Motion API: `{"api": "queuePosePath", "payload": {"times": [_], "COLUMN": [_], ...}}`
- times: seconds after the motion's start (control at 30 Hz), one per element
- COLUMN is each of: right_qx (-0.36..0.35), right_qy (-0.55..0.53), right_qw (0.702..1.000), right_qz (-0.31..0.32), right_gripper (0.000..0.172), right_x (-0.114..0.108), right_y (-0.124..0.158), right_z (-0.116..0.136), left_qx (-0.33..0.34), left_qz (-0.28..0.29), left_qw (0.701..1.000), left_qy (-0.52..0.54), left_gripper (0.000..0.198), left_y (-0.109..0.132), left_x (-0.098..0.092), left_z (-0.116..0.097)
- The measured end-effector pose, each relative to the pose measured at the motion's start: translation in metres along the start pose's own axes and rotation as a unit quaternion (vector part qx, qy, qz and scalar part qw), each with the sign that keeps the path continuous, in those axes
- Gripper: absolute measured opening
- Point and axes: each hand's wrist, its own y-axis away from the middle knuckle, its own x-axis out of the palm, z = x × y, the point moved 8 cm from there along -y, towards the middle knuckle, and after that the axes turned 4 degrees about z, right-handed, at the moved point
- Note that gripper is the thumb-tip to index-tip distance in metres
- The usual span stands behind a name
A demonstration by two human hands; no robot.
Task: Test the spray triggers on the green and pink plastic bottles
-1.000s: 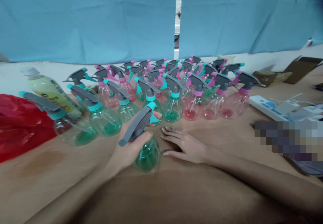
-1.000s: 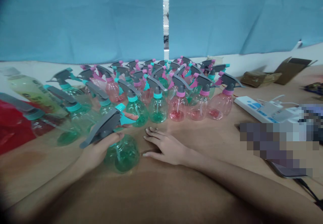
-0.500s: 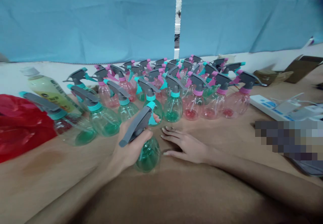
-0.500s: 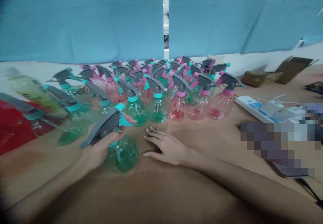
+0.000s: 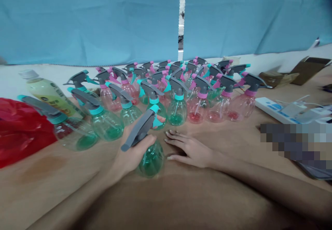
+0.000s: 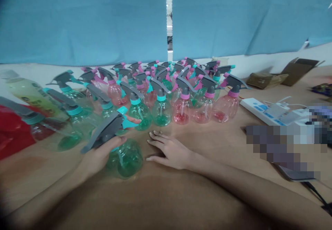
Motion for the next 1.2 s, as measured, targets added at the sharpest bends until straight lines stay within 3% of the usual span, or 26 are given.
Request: {"api": "queuePosePath", "payload": {"times": [0.23, 1.2], "right_qx": [0.003, -0.002], "right_qy": [0.010, -0.007], "right_qw": [1.000, 1.000], "right_qz": [0.004, 0.001], "right_gripper": [0.067, 0.066], "right_x": [-0.0013, -0.0006], "right_y": [-0.0003, -0.0004], "right_z": [0.0010, 0.0003], "left_qx": [0.019, 0.037], "left_qz": [-0.010, -0.006], "left_qw": [0.999, 0.999], "left_qy": [0.039, 0.034], "left_gripper": [0.040, 0.042], "left_y": [0.0001, 0.0001], "left_x": [0.0024, 0.0021], "left_z": [-0.0018, -0.0031]}}
